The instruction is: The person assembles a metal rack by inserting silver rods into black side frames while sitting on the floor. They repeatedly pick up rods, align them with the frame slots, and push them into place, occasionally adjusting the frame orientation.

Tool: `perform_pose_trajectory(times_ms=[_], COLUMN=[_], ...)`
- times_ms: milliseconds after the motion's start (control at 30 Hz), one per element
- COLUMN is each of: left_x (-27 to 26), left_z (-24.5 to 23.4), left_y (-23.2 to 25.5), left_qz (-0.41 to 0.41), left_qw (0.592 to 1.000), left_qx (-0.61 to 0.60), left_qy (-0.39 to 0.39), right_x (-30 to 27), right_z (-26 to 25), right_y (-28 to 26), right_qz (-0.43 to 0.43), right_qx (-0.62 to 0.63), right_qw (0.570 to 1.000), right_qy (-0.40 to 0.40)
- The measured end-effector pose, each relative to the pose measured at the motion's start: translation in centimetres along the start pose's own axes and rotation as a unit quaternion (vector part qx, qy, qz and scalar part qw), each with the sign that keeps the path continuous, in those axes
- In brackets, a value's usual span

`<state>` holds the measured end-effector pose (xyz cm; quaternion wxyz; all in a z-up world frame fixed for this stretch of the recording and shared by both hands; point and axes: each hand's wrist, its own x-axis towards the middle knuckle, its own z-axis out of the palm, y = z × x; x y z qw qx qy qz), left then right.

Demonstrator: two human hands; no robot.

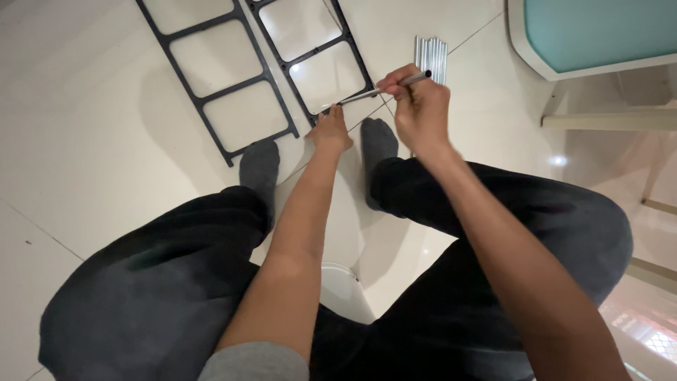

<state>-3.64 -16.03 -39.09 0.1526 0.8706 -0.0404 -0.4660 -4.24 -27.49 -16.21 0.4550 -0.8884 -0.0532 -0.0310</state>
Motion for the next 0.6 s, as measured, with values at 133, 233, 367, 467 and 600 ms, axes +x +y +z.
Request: perform_pose_trajectory(times_ms=[133, 233, 367, 467, 600], left_x=[-0.1, 0.4, 0.6, 0.6, 0.6], left_z=[-0.2, 0.1, 0.4, 0.2, -0.1], left_y=[-0.1, -0.1, -0.2, -0.3, 0.0], left_qz=[-0.005, -0.003, 0.002, 0.001, -0.008], left_qw=[1.0, 1.0, 1.0, 1.0, 1.0], left_qx=[-0.015, -0.013, -0.011, -0.013, -0.014], left_qy=[0.005, -0.001, -0.001, -0.01, -0.009], right_x=[0.9, 1.0, 1.0, 1.0, 3.0], right_z=[-2.1, -2.4, -2.8, -3.0, -5.5], right_y=[-0.7, -1.2, -1.2, -1.7, -2.9], right_qz=[0.009, -0.005, 0.0, -0.005, -0.109], right_qx=[0.008, -0.002, 0.012, 0.022, 0.123], right_qw=[0.994, 0.992, 0.993, 0.993, 0.986], right_qy=[-0.11, -0.127, -0.121, -0.119, -0.038])
